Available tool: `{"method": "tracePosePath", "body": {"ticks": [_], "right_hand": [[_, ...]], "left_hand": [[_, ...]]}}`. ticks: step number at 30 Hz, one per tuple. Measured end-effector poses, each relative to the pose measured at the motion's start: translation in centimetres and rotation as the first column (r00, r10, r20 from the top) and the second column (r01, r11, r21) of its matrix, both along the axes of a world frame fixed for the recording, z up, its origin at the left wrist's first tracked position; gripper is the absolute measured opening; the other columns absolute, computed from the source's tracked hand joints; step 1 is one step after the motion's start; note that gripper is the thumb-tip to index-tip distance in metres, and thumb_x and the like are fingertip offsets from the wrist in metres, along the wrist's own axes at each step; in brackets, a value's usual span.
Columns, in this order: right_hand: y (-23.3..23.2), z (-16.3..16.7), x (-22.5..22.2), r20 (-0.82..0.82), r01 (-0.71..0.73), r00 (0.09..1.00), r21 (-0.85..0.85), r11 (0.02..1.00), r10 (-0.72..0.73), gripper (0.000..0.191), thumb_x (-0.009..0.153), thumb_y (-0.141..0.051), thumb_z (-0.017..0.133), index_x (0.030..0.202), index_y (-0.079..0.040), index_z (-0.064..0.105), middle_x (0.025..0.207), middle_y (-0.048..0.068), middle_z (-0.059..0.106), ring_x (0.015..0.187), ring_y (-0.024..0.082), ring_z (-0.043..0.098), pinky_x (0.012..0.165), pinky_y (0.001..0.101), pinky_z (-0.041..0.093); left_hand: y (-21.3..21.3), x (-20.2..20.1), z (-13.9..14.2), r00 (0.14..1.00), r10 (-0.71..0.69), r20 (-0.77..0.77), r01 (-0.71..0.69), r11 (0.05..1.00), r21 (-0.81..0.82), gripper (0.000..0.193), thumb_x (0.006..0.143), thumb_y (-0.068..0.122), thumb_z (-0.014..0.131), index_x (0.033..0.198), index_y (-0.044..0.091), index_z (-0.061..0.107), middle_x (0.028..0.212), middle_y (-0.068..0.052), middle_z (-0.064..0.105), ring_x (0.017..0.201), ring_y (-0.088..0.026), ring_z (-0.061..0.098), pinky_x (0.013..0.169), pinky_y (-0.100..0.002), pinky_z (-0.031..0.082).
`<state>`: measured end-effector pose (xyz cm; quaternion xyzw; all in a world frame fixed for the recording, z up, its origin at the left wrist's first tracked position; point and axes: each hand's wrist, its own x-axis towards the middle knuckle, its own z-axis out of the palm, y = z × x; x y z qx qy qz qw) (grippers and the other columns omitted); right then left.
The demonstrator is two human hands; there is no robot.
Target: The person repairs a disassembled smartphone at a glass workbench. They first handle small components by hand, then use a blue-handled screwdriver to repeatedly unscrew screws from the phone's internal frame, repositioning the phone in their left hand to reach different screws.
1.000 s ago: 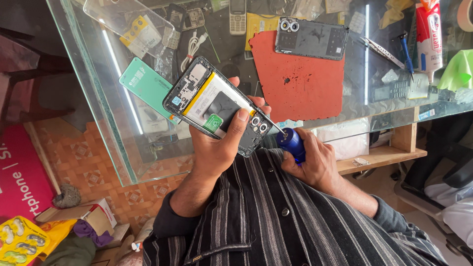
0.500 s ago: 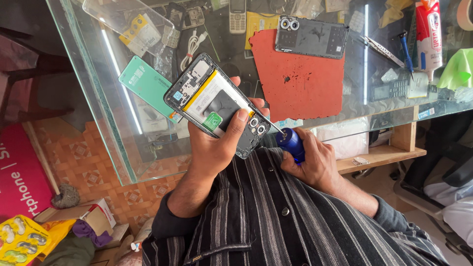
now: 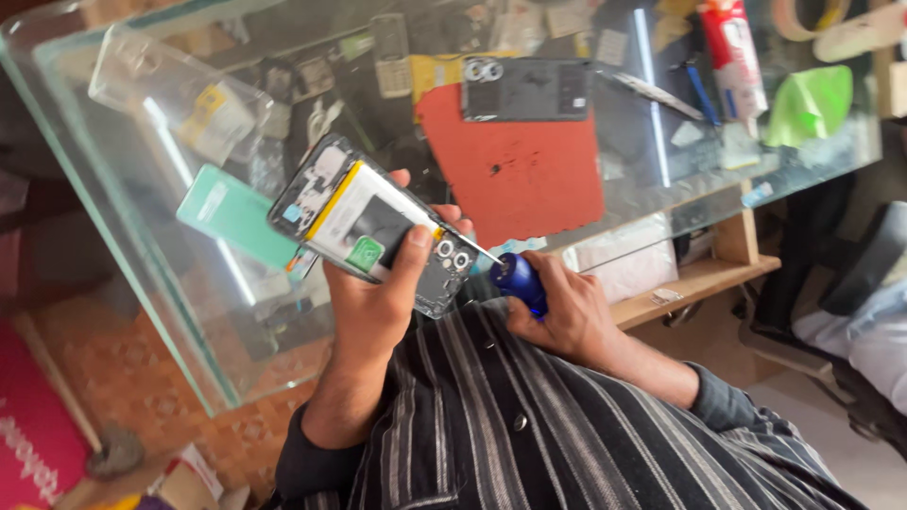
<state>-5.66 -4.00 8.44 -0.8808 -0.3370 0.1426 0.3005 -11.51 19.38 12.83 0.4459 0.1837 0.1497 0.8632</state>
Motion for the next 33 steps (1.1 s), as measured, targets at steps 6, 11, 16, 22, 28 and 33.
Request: {"method": "tracePosePath", "body": {"ticks": [6, 11, 16, 22, 28, 33], "right_hand": [[-1.8, 1.5, 1.4, 0.013, 0.054, 0.998, 0.010, 0.998, -0.055, 0.054, 0.086, -0.024, 0.071, 0.130, 0.000, 0.053, 0.097, 0.019, 0.068, 0.081, 0.039, 0.070, 0.065, 0.0492, 0.055], [-3.0, 2.2, 2.1, -0.009, 0.090, 0.996, 0.026, 0.996, -0.090, 0.052, 0.087, -0.024, 0.070, 0.129, 0.001, 0.052, 0.094, 0.018, 0.065, 0.080, 0.039, 0.069, 0.066, 0.0487, 0.055], [-3.6, 2.2, 2.2, -0.033, 0.111, 0.993, 0.035, 0.993, -0.110, 0.054, 0.086, -0.025, 0.071, 0.130, 0.001, 0.051, 0.094, 0.019, 0.065, 0.079, 0.039, 0.069, 0.065, 0.0484, 0.055], [-3.6, 1.5, 2.1, -0.098, 0.103, 0.991, 0.079, 0.992, -0.095, 0.053, 0.087, -0.024, 0.071, 0.131, 0.000, 0.052, 0.101, 0.021, 0.069, 0.085, 0.040, 0.070, 0.071, 0.0481, 0.057], [-2.3, 1.3, 1.8, -0.078, 0.071, 0.995, 0.068, 0.995, -0.065, 0.056, 0.084, -0.022, 0.072, 0.131, 0.002, 0.054, 0.102, 0.021, 0.071, 0.087, 0.041, 0.071, 0.074, 0.0490, 0.056], [-1.0, 1.4, 1.7, -0.036, -0.013, 0.999, 0.075, 0.997, 0.016, 0.052, 0.086, -0.020, 0.071, 0.130, 0.002, 0.056, 0.105, 0.022, 0.071, 0.086, 0.040, 0.073, 0.071, 0.0465, 0.058]], "left_hand": [[-2.7, 4.0, 0.1, 0.999, -0.032, 0.044, 0.039, 0.986, -0.161, 0.044, 0.102, -0.005, 0.057, 0.144, -0.006, 0.045, 0.110, -0.025, 0.071, 0.104, -0.037, 0.075, 0.097, -0.053, 0.064], [-4.4, 5.6, 0.9, 1.000, -0.028, -0.008, 0.026, 0.990, -0.141, 0.042, 0.100, -0.005, 0.057, 0.141, -0.006, 0.049, 0.105, -0.026, 0.071, 0.096, -0.039, 0.075, 0.088, -0.053, 0.064], [-5.3, 6.1, 1.4, 1.000, -0.008, -0.024, 0.005, 0.991, -0.132, 0.042, 0.101, -0.005, 0.055, 0.142, -0.008, 0.049, 0.105, -0.027, 0.071, 0.094, -0.038, 0.074, 0.085, -0.055, 0.065], [-4.2, 5.4, 1.3, 0.999, -0.022, -0.039, 0.017, 0.994, -0.111, 0.044, 0.101, -0.006, 0.055, 0.144, -0.007, 0.047, 0.113, -0.029, 0.070, 0.102, -0.042, 0.074, 0.091, -0.055, 0.064], [-2.3, 4.3, 0.7, 0.999, 0.049, -0.018, -0.051, 0.990, -0.132, 0.045, 0.101, -0.006, 0.058, 0.145, -0.007, 0.045, 0.117, -0.029, 0.069, 0.106, -0.040, 0.074, 0.092, -0.054, 0.064], [-1.2, 3.3, 0.4, 0.993, 0.114, -0.013, -0.115, 0.983, -0.142, 0.045, 0.103, -0.004, 0.059, 0.145, -0.006, 0.045, 0.114, -0.027, 0.070, 0.102, -0.037, 0.074, 0.091, -0.054, 0.066]]}}
